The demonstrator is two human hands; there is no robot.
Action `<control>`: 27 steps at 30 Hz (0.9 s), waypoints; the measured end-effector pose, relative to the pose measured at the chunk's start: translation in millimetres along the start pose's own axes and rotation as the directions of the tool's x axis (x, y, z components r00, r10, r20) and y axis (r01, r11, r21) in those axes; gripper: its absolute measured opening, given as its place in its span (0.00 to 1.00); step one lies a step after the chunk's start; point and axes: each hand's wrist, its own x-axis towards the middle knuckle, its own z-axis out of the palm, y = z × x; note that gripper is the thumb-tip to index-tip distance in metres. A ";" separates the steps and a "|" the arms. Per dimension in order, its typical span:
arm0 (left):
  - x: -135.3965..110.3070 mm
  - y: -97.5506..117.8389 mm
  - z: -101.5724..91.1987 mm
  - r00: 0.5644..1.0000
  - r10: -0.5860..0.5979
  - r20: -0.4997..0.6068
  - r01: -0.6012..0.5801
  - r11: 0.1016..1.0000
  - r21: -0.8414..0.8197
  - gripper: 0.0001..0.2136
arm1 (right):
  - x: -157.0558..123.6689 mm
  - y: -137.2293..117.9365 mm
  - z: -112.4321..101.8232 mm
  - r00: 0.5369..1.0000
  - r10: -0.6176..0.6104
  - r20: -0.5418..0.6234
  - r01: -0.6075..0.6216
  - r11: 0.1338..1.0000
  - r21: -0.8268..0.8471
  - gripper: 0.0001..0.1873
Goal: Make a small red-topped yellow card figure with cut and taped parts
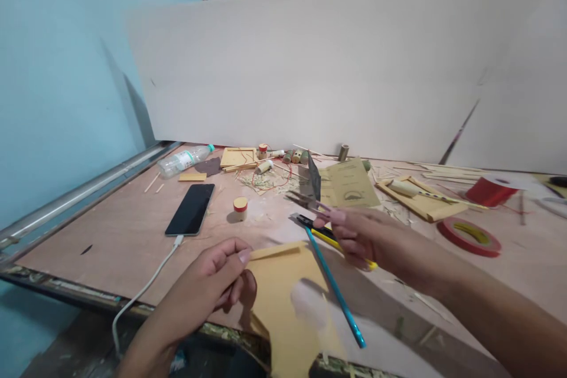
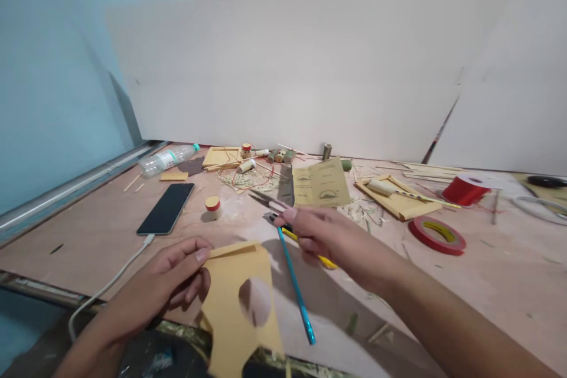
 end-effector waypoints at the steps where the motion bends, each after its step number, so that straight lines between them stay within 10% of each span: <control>1: 1.1 2.9 1.1 1.000 0.003 0.019 -0.003 1.000 0.006 0.18 | 0.3 2.5 7.2 0.999 -0.003 0.045 0.002 1.000 0.023 0.25; 11: 19.6 25.5 20.2 0.988 0.130 0.084 -0.130 0.991 -0.010 0.17 | -7.8 6.0 35.1 0.965 0.104 0.240 -0.132 0.986 0.105 0.24; 21: 7.5 10.0 19.0 0.980 0.163 -0.116 -0.175 0.979 -0.106 0.24 | -7.8 5.8 34.1 0.963 0.093 0.251 -0.135 0.979 0.155 0.25; 27: -2.1 11.7 19.8 0.996 -0.010 0.089 0.010 1.000 0.005 0.22 | -1.9 9.0 32.4 0.959 0.103 0.264 -0.171 0.953 0.251 0.26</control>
